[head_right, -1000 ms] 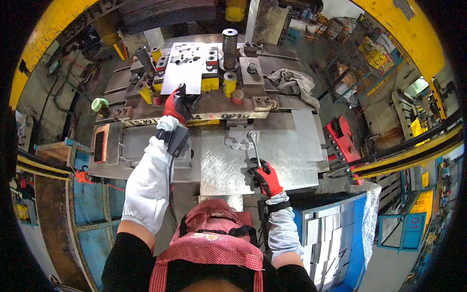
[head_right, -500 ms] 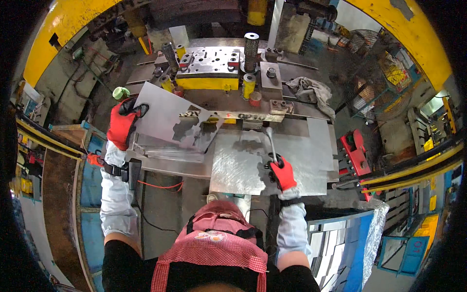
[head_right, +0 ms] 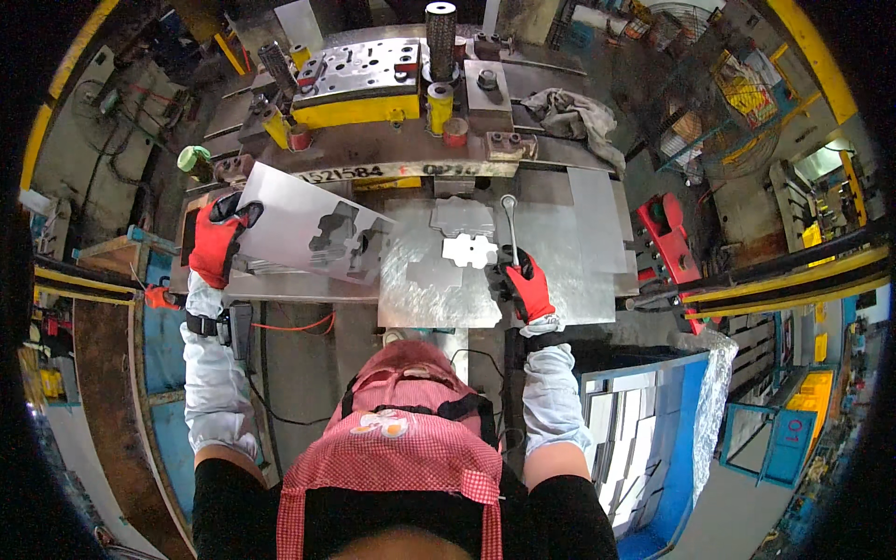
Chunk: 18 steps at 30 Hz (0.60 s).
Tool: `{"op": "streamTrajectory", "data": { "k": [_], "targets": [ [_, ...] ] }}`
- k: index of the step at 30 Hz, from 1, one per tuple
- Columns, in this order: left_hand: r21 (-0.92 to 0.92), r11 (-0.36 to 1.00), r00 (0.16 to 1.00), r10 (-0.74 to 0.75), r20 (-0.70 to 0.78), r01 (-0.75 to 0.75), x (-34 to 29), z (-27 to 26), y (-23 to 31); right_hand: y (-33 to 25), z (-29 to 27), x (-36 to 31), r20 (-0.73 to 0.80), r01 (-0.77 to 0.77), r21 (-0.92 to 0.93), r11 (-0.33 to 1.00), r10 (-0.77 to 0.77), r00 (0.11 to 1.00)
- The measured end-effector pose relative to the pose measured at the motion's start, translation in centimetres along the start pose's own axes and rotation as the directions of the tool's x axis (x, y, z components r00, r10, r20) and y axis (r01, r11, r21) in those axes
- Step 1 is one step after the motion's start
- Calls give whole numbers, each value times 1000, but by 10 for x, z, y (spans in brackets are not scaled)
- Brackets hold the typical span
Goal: Placing metal sheets into an industrial press, operating the press, and removing the formed parts.
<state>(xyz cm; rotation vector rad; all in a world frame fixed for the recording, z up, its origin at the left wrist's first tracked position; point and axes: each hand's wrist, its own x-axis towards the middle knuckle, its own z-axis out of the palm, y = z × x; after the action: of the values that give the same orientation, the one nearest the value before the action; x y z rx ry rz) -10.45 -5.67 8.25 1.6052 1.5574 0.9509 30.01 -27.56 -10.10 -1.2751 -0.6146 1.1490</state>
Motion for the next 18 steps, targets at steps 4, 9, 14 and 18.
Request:
{"op": "streamTrajectory", "data": {
  "k": [4, 9, 14, 18],
  "targets": [
    [-52, 991, 989, 123, 81, -119, -2, -3, -16, 2, -14, -11, -30, 62, -113, 992, -66, 997],
    [-110, 981, 976, 172, 130, -158, -10, -5, -39, -1, -21, -47, 56, -51, -303, 952, 72, 996],
    [-38, 999, 980, 32, 196, -25, -24, -2, -37, 5, -17, -57, 63, -137, -419, 898, 179, 982],
    [-56, 989, 969, 148, 199, -140, -32, 0, -34, 0, -10, -58, 41, -176, -463, 869, 219, 975]
  ]
}}
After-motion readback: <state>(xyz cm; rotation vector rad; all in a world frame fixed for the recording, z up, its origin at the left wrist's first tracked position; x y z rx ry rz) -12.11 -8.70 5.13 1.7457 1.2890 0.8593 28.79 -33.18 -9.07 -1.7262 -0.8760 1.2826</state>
